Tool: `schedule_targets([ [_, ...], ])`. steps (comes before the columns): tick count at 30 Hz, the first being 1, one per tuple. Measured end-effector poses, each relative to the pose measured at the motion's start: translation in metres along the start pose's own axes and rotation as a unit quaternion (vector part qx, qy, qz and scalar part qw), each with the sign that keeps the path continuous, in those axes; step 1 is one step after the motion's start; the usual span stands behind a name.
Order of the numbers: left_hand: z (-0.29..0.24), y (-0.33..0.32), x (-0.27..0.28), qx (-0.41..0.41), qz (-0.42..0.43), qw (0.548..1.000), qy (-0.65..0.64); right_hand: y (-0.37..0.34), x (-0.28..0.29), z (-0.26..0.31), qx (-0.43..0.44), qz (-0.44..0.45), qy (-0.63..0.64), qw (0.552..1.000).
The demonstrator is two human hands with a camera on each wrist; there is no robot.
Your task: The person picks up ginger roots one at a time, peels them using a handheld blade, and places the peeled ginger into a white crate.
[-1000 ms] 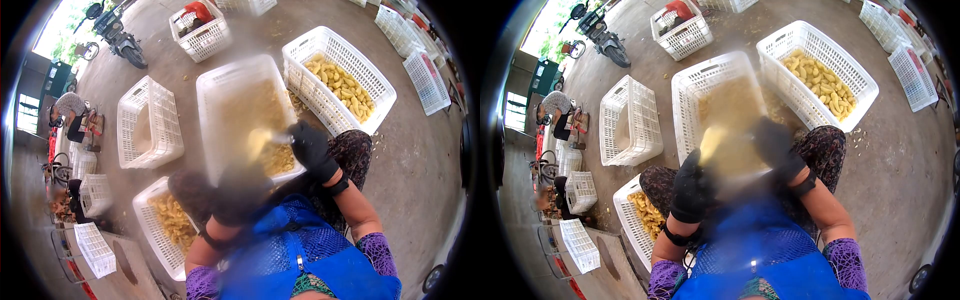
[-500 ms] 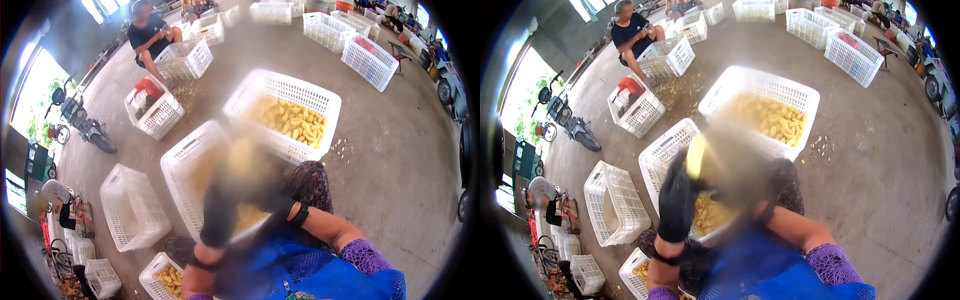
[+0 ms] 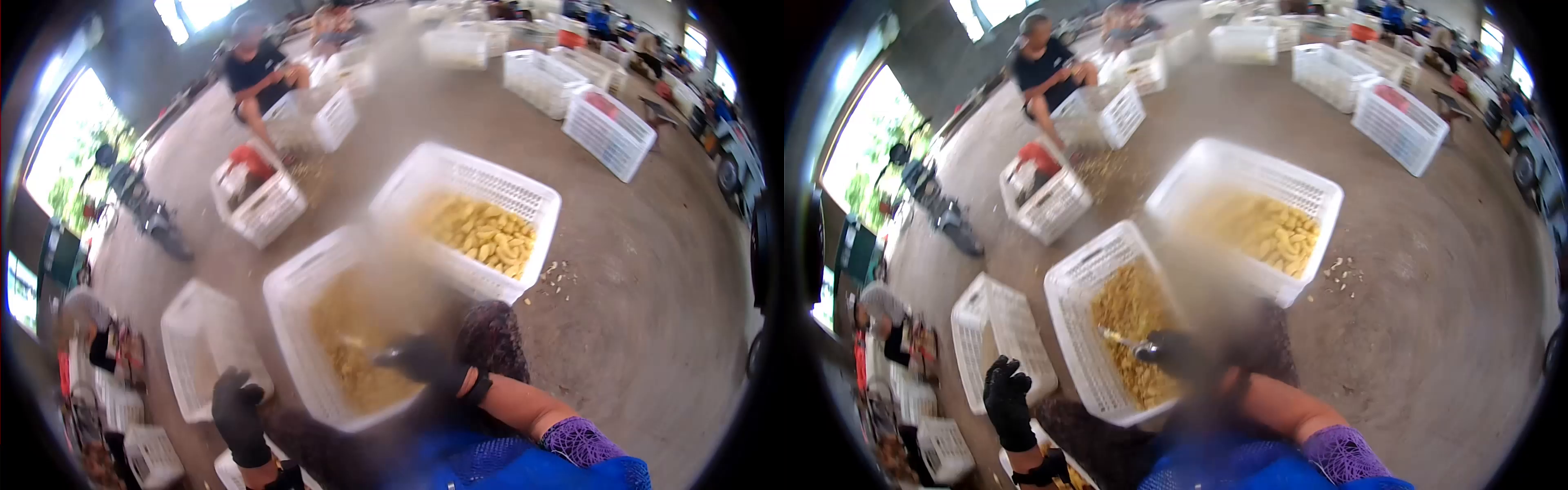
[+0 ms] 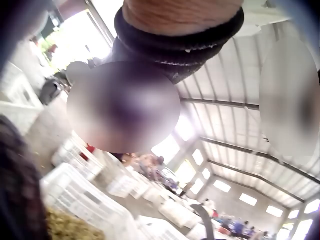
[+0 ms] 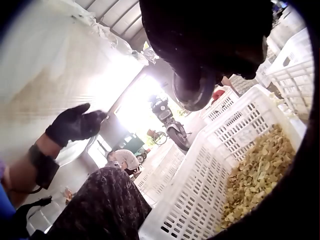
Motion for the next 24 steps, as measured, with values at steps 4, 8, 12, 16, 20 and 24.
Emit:
schedule_targets([
  [4, 0.018, -0.065, 0.094, -0.028, -0.033, 0.948, 0.315, 0.012, -0.001, 0.003, -0.105, 0.229, -0.075, 0.965],
  [8, 0.08, -0.147, 0.175, 0.166, -0.239, 0.953, 0.083, 0.018, -0.027, 0.0, -0.209, 0.128, 0.324, 0.914],
  [12, 0.141, -0.224, 0.239, 0.274, -0.389, 0.871, -0.125, 0.009, -0.055, -0.019, -0.362, 0.159, 0.224, 0.891],
  [16, 0.241, -0.319, 0.281, 0.318, -0.396, 0.853, 0.121, 0.003, -0.069, -0.022, -0.4, 0.167, 0.203, 0.878],
  [20, 0.333, -0.381, 0.276, 0.284, -0.393, 0.836, 0.257, -0.002, -0.075, -0.034, -0.403, 0.166, 0.194, 0.879],
  [24, 0.381, -0.417, 0.261, 0.305, -0.37, 0.859, 0.183, 0.006, -0.074, -0.015, -0.429, 0.142, 0.19, 0.872],
])
Point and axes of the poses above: each hand's wrist, its own y-axis towards the middle knuckle, its own x-axis out of the back of the hand, z = x × y, the point moved 1 cm from there along y, towards the middle knuckle, and after that the axes turned 9 degrees about x, right-handed, at the moved point
